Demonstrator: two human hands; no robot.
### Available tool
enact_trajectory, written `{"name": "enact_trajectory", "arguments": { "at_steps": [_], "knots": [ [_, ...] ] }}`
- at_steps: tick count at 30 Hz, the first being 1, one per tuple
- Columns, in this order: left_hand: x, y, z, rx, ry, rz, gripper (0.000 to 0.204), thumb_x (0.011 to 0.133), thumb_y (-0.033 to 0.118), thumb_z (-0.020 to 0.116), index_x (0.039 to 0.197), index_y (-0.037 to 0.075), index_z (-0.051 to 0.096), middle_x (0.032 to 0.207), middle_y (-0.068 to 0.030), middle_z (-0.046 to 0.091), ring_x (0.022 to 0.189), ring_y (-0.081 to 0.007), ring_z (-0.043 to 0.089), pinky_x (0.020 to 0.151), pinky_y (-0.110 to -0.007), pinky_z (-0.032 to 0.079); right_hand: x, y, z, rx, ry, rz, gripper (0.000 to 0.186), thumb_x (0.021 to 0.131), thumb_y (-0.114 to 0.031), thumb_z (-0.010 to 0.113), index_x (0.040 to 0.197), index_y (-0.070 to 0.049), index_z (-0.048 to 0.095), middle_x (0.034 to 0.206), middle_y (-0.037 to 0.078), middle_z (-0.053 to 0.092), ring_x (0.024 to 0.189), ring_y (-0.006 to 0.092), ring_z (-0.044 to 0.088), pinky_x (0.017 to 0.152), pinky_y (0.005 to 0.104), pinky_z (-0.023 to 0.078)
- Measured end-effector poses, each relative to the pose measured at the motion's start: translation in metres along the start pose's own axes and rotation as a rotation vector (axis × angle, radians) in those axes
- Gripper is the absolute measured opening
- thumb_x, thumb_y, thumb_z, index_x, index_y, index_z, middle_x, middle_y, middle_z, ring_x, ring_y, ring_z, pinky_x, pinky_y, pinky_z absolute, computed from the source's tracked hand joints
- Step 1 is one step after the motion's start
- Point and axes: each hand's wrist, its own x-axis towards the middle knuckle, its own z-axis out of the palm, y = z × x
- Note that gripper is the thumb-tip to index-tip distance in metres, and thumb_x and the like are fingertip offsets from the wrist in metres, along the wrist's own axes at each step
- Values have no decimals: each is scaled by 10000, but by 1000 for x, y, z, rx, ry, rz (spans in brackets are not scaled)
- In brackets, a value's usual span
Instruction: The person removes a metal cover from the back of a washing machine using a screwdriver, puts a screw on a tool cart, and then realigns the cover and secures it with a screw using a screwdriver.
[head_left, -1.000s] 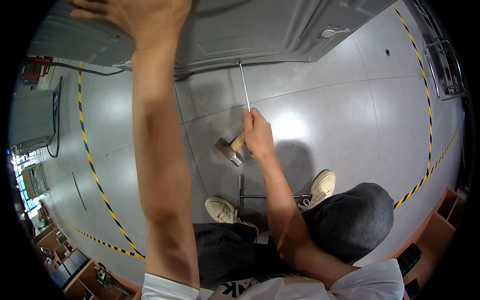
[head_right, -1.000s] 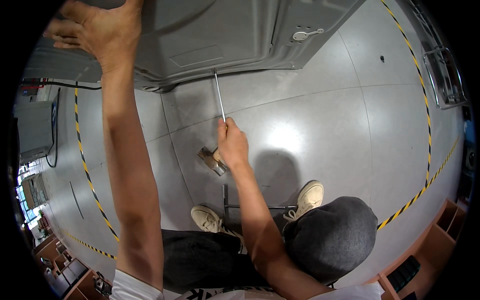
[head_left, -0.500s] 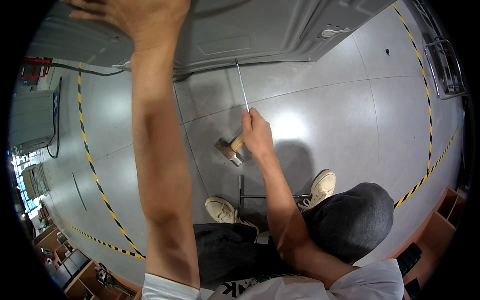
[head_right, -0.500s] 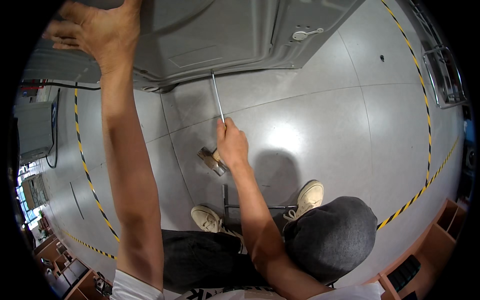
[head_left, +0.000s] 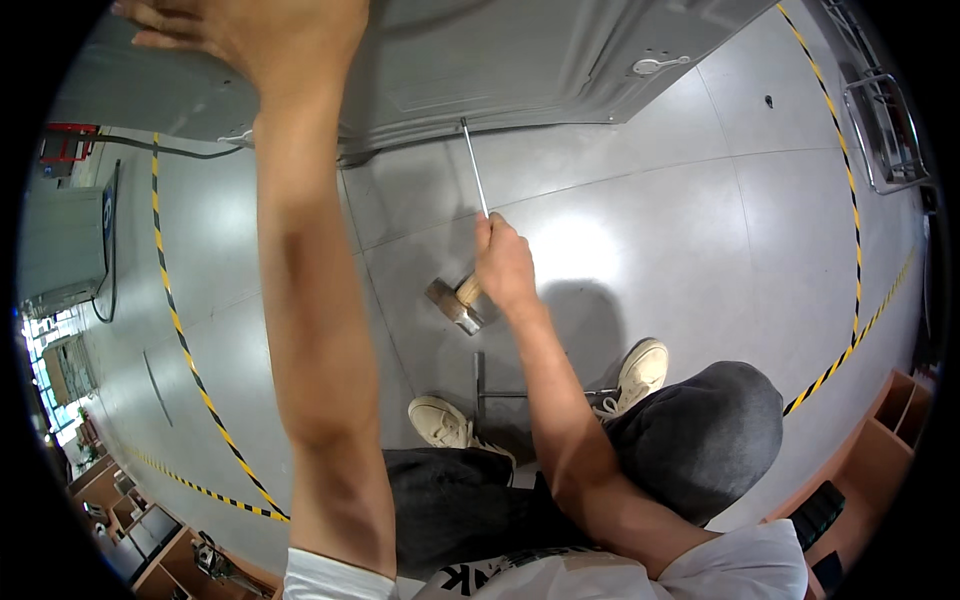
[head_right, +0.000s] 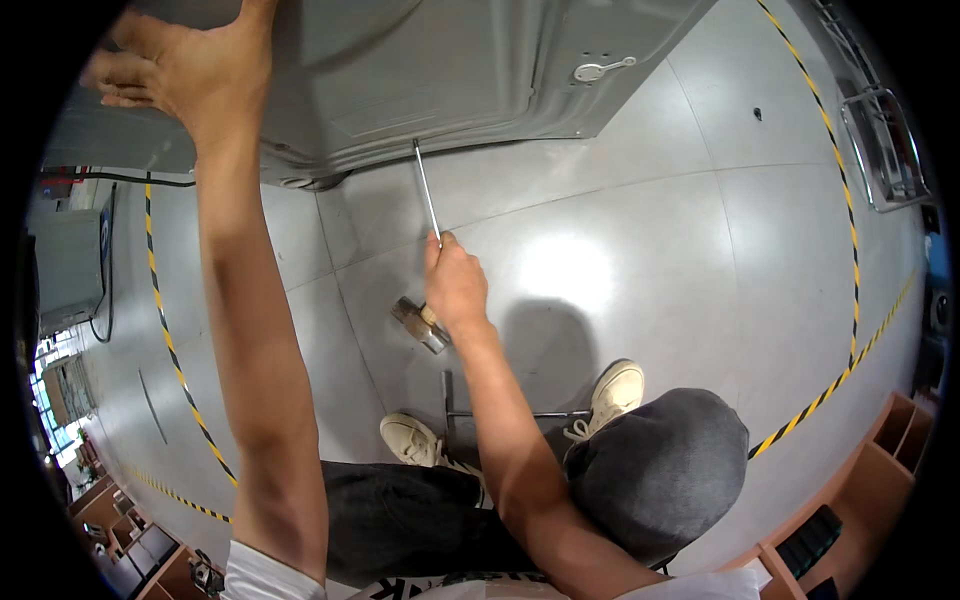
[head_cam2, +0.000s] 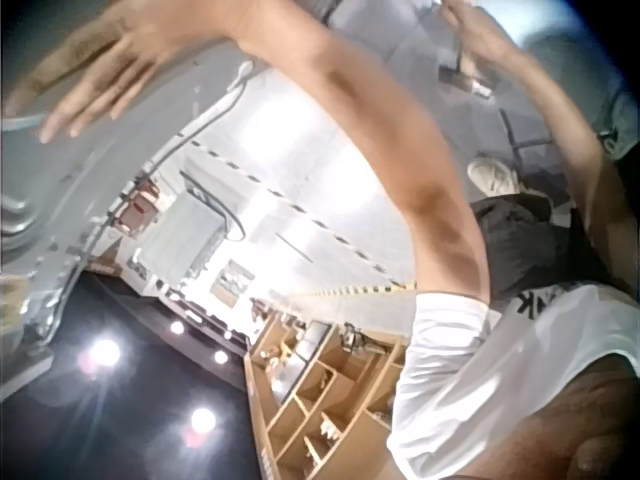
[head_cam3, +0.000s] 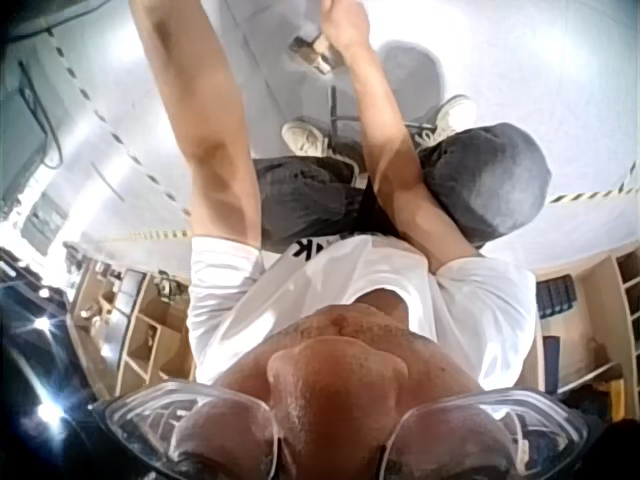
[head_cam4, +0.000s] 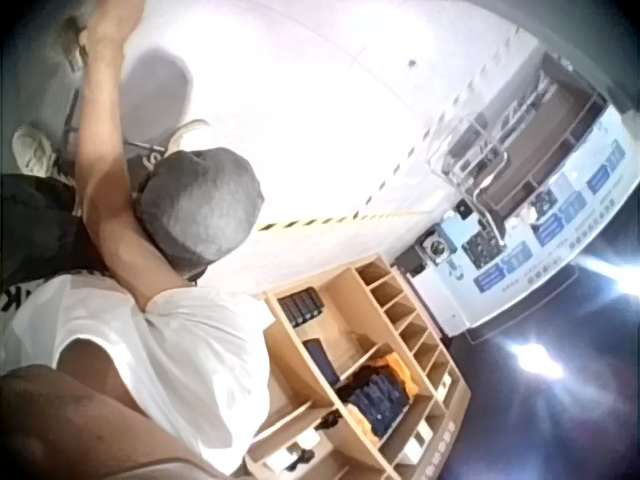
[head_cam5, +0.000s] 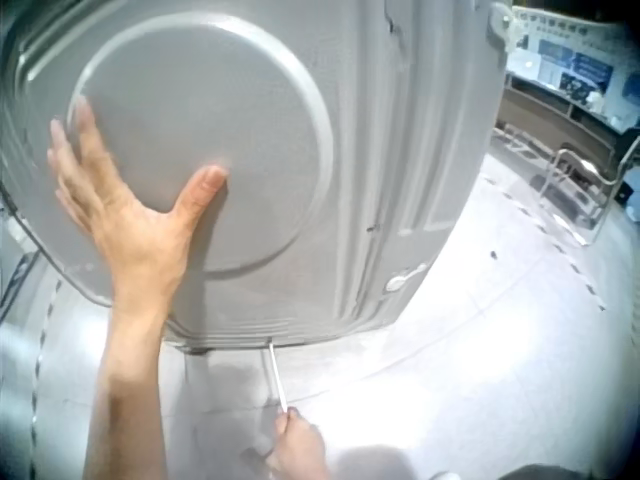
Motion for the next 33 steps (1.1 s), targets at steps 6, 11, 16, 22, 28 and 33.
{"name": "enact_trajectory", "arguments": {
  "at_steps": [6, 11, 16, 22, 28, 33],
  "knots": [
    [2, -32, 10, -6, -156, 21, 1344, 575, 759, 692, 1470, 147, -102, 1434, -355, -101, 1333, -542, -137, 1029, -699, -18, -9, -6, 1, 18, 50, -30, 382, 981, -315, 388, 876, 12, 556, 806, 293, 605, 825, 497, 556, 725, 534, 440],
    [1, -25, 8, -16, -152, -44, 1322, 582, 730, 714, 1480, 165, -73, 1469, -285, -100, 1355, -505, -120, 1045, -686, 2, -6, -5, 2, 55, -1, -15, 396, 979, -337, 375, 969, -5, 591, 855, 286, 629, 844, 480, 585, 759, 537, 455],
    [3, -22, 10, -8, -137, -45, 1309, 583, 734, 708, 1485, 177, -58, 1478, -263, -96, 1363, -495, -106, 1047, -684, 9, 1, 4, 7, 207, -92, 42, 440, 977, -376, 366, 963, 1, 591, 900, 279, 628, 903, 471, 574, 794, 526, 440],
    [2, -27, 14, -17, -93, -43, 1304, 562, 779, 671, 1493, 126, 34, 1506, -214, -42, 1377, -473, -74, 1059, -667, 16, -6, 7, 7, 251, -120, 35, 478, 972, -422, 365, 917, 9, 565, 889, 283, 613, 895, 469, 567, 783, 516, 432],
    [1, -24, 10, 4, -84, -74, 1277, 581, 814, 612, 1489, 91, 80, 1510, -208, -18, 1393, -440, -51, 1081, -633, 31, -60, -3, -26, 262, 46, -13, 463, 976, -440, 362, 905, -20, 544, 718, 226, 606, 742, 433, 592, 675, 485, 446],
    [-5, -23, 15, -20, -93, -44, 1272, 605, 768, 644, 1491, 115, 7, 1507, -226, -44, 1390, -443, -71, 1076, -640, 5, -70, -52, -93, 479, 195, -266, 292, 995, -279, 398, 923, -20, 511, 625, 74, 524, 542, 143, 524, 517, 300, 423]
  ]
}}
